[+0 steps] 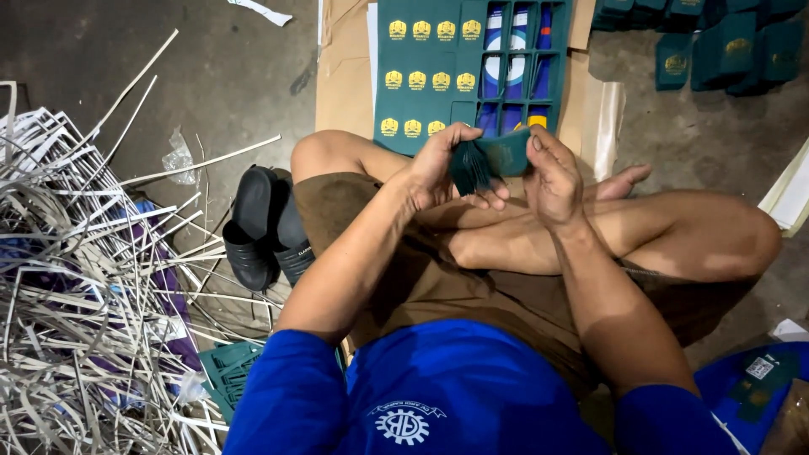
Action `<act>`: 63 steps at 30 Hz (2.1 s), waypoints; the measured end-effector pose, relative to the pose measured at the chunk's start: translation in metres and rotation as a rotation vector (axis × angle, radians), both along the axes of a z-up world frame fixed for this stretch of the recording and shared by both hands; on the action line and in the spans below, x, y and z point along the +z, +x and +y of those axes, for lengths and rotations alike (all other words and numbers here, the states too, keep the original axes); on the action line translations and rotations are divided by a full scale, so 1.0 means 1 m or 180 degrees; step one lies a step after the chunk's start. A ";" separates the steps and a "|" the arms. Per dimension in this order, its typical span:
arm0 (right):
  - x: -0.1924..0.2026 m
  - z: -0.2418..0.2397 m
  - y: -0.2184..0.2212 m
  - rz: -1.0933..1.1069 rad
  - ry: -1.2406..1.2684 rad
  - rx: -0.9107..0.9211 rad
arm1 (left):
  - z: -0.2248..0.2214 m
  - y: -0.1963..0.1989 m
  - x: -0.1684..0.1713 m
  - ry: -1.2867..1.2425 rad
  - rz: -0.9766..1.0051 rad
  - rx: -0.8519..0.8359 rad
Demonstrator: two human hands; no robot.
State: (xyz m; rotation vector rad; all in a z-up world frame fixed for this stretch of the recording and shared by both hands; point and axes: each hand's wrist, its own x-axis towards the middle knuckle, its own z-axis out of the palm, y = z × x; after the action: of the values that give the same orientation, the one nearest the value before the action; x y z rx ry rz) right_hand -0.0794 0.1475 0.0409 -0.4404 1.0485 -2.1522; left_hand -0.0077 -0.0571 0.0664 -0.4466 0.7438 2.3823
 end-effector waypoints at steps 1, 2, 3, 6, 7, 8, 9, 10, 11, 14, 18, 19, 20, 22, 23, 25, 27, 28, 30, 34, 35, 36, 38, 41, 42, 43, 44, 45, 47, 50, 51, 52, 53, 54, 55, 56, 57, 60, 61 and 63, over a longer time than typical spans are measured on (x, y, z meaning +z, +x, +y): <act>-0.001 0.000 0.000 0.0036 0.0021 0.0005 | 0.000 0.000 0.000 -0.0007 -0.0020 -0.0003; -0.001 0.001 -0.001 0.0072 0.0045 0.0007 | 0.000 0.000 -0.001 -0.0010 -0.0039 -0.0008; 0.000 0.001 -0.001 0.0073 0.0047 0.0002 | 0.000 0.000 -0.002 -0.0008 -0.0038 -0.0013; -0.003 0.001 -0.001 0.0113 0.0059 -0.0001 | 0.001 0.000 0.002 -0.0017 -0.0011 -0.0007; -0.007 0.001 -0.002 0.0063 0.0045 -0.0023 | 0.003 0.000 0.008 -0.0064 -0.0082 0.0033; -0.012 0.001 -0.002 0.0013 0.0033 -0.0048 | 0.004 0.000 0.013 -0.0109 -0.0154 0.0070; -0.011 0.001 -0.002 0.0011 0.0033 -0.0049 | 0.008 -0.001 0.000 -0.0109 -0.0156 0.0069; -0.010 0.000 -0.002 0.0350 0.0168 -0.0129 | 0.012 -0.002 -0.013 -0.0463 -0.0080 0.0522; -0.010 -0.001 -0.003 0.0689 0.0304 -0.0209 | 0.015 -0.003 -0.027 -0.0819 -0.0004 0.0974; 0.032 -0.014 0.007 0.0811 0.0718 -0.0406 | 0.027 0.001 -0.018 -0.2332 0.0890 0.2131; 0.050 -0.011 0.005 -0.0595 0.0668 0.0013 | 0.024 0.018 0.015 -0.3881 0.2116 0.2273; 0.048 -0.008 0.004 -0.1024 0.0567 0.0433 | 0.020 0.019 0.013 -0.4282 0.2656 0.2079; 0.045 -0.005 0.004 -0.1461 0.0458 0.0858 | 0.017 0.022 0.011 -0.4664 0.3188 0.1847; 0.021 0.002 0.002 -0.1416 0.0441 0.0913 | 0.016 0.027 0.012 -0.4719 0.3358 0.1655; 0.009 0.005 0.002 -0.1354 0.0423 0.0974 | 0.015 0.030 0.013 -0.4776 0.3536 0.1475; 0.000 0.002 -0.003 -0.1007 0.0503 0.0700 | 0.024 0.028 0.038 -0.4581 0.3420 0.1608; -0.004 0.002 -0.003 -0.0674 0.0602 0.0432 | 0.033 0.026 0.031 -0.4375 0.3281 0.1744; -0.004 0.000 -0.003 -0.0049 0.0861 0.0108 | 0.034 0.023 0.012 -0.3778 0.2464 0.1991; 0.002 -0.003 0.001 0.0575 0.1124 -0.0209 | 0.039 0.019 -0.010 -0.3146 0.1646 0.2189; 0.014 -0.013 0.018 0.2096 0.1922 -0.0659 | 0.048 0.013 -0.018 -0.1744 -0.0139 0.2255; 0.016 -0.016 0.022 0.2443 0.1983 -0.0747 | 0.050 0.010 -0.019 -0.1702 -0.0294 0.2323; 0.018 -0.016 0.022 0.2460 0.1972 -0.0734 | 0.048 0.007 -0.028 -0.1700 -0.0286 0.2344; 0.021 -0.016 0.022 0.2765 0.1577 -0.0689 | 0.043 0.002 -0.044 -0.1938 -0.0283 0.2443; 0.005 -0.006 0.012 0.2454 0.1493 -0.0381 | 0.035 0.000 -0.040 -0.1892 -0.0296 0.2427; 0.001 -0.006 0.011 0.2451 0.1492 -0.0383 | 0.032 0.000 -0.036 -0.1894 -0.0297 0.2424; -0.003 -0.006 0.009 0.2164 0.1444 -0.0287 | 0.030 0.000 -0.033 -0.1924 -0.0357 0.2382; -0.007 -0.005 0.008 0.1881 0.1399 -0.0193 | 0.028 0.000 -0.030 -0.1948 -0.0413 0.2338; -0.009 -0.005 0.008 0.1882 0.1403 -0.0198 | 0.028 0.001 -0.025 -0.1945 -0.0410 0.2333; -0.013 -0.005 0.007 0.1628 0.1415 -0.0140 | 0.028 0.001 -0.016 -0.1918 -0.0475 0.2234; -0.012 -0.007 0.005 0.1357 0.1243 -0.0033 | 0.027 0.006 -0.013 -0.1864 -0.0387 0.2054; -0.013 -0.007 0.004 0.1354 0.1242 -0.0029 | 0.024 0.007 -0.011 -0.1866 -0.0391 0.2056; -0.015 -0.006 0.003 0.1163 0.1174 -0.0020 | 0.023 0.007 -0.009 -0.1789 -0.0356 0.1969; -0.016 -0.006 0.002 0.0971 0.1107 -0.0010 | 0.021 0.008 -0.008 -0.1713 -0.0320 0.1882; -0.019 -0.004 0.001 0.0973 0.1111 -0.0009 | 0.021 0.008 -0.001 -0.1708 -0.0320 0.1882; -0.023 -0.001 -0.001 0.0894 0.1153 -0.0016 | 0.021 0.008 0.005 -0.1616 -0.0353 0.1821; -0.027 0.000 -0.003 0.0816 0.1187 -0.0017 | 0.020 0.008 0.011 -0.1531 -0.0386 0.1767; -0.027 0.002 -0.004 0.0819 0.1182 -0.0012 | 0.018 0.010 0.011 -0.1533 -0.0385 0.1774; -0.021 0.005 -0.008 0.0400 0.0786 0.0094 | 0.010 0.012 0.013 -0.1209 -0.0398 0.1569; -0.016 0.006 -0.008 0.0184 0.0565 0.0152 | 0.008 0.012 0.013 -0.1012 -0.0342 0.1424; -0.009 0.007 -0.009 -0.0038 0.0355 0.0209 | 0.004 0.013 0.009 -0.0808 -0.0293 0.1276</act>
State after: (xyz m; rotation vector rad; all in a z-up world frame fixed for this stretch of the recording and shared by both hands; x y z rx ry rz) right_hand -0.0882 0.1550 0.0320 -0.4034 1.1256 -2.0250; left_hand 0.0049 -0.0528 0.0750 -0.8768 0.9960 2.6171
